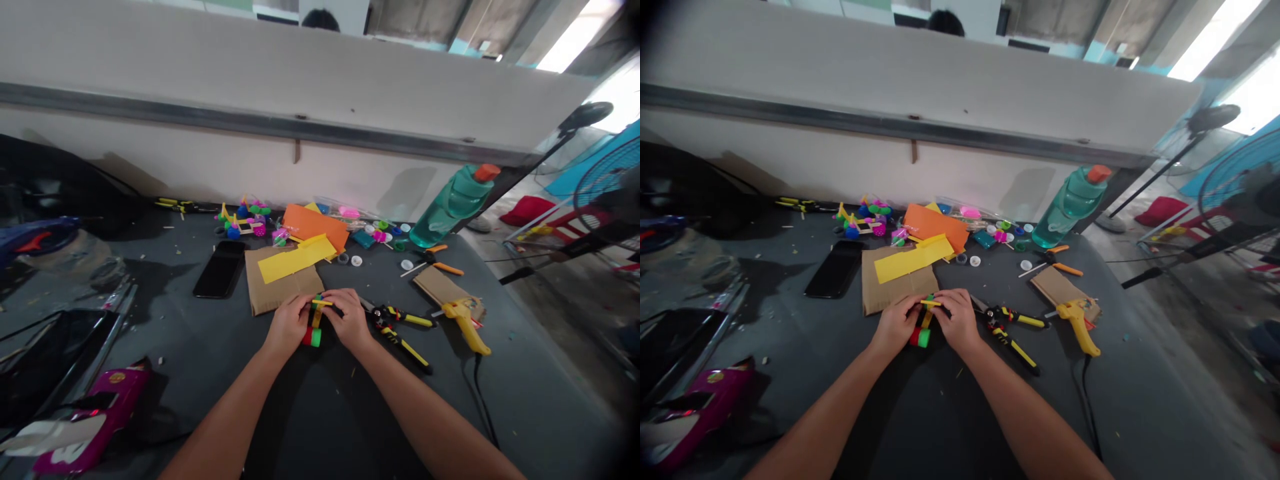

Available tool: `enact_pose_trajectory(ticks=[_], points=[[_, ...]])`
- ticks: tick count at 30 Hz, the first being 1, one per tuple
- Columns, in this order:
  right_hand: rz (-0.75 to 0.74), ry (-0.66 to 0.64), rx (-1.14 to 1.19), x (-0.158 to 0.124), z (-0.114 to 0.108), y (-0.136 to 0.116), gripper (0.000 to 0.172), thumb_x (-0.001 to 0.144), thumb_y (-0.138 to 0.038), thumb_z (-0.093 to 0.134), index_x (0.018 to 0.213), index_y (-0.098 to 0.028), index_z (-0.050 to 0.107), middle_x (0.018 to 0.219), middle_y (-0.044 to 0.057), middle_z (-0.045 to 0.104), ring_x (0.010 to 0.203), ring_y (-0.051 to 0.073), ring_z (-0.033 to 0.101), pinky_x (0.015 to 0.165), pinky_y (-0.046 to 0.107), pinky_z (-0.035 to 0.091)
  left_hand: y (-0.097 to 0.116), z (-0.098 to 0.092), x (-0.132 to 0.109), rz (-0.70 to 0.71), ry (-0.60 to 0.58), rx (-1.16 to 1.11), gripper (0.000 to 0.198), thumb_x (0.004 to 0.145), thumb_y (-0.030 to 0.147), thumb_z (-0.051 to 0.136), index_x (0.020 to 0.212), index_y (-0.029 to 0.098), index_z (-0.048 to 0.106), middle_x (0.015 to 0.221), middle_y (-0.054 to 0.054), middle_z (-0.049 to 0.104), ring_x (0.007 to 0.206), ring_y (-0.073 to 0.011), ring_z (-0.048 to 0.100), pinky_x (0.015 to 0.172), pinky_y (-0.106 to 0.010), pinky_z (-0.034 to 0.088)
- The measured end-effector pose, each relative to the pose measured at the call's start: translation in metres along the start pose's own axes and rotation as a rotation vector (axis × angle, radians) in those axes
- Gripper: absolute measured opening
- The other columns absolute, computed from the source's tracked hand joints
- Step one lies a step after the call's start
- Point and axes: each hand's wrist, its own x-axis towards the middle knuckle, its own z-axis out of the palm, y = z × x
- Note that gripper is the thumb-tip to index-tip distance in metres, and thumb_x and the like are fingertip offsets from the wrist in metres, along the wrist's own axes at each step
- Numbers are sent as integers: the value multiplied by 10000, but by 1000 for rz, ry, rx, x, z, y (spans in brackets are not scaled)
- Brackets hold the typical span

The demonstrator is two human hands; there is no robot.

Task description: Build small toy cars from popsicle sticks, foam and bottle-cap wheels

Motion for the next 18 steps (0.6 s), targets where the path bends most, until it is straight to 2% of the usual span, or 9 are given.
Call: enact_pose_trajectory(ticks=[7, 9, 13, 15, 18], points=[[4, 10, 88, -1, -4, 0, 122, 820, -187, 533, 892, -232, 621, 956, 58, 655, 937, 214, 553, 855, 406, 425, 1, -2, 0, -79, -2, -185, 301, 822, 122, 438, 1066, 205, 593, 1016, -63, 642, 951, -185, 598, 826, -336, 501], [1, -17, 130, -1, -6, -1, 131, 828, -177, 512, 900, -232, 606, 989, 57, 644, 959, 210, 543, 867, 399, 423, 3, -4, 1, -111, -43, -293, 362, 791, 95, 453, 1117, 202, 569, 1099, -67, 621, 1017, -183, 581, 873, -339, 487], [22, -71, 186, -2, -9, -2, 101, 833, -207, 515, 872, -221, 607, 1001, 59, 628, 991, 204, 534, 879, 383, 424, 11, -10, 2, -113, -196, -460, 484, 750, 67, 481, 1212, 203, 518, 1238, -67, 568, 1140, -195, 523, 973, -362, 426], [52, -83, 216, -2, -9, -1, 103, 831, -217, 521, 870, -220, 616, 995, 58, 629, 995, 201, 537, 885, 379, 427, 13, -12, 3, -103, -241, -472, 479, 759, 91, 498, 1224, 201, 515, 1254, -74, 560, 1154, -209, 515, 980, -377, 419], [136, -99, 294, -3, -8, 2, 113, 816, -225, 539, 883, -223, 631, 1007, 53, 634, 989, 197, 559, 871, 362, 450, 12, -14, 3, -73, -247, -426, 443, 772, 127, 525, 1208, 200, 530, 1240, -81, 570, 1141, -211, 525, 985, -381, 411]])
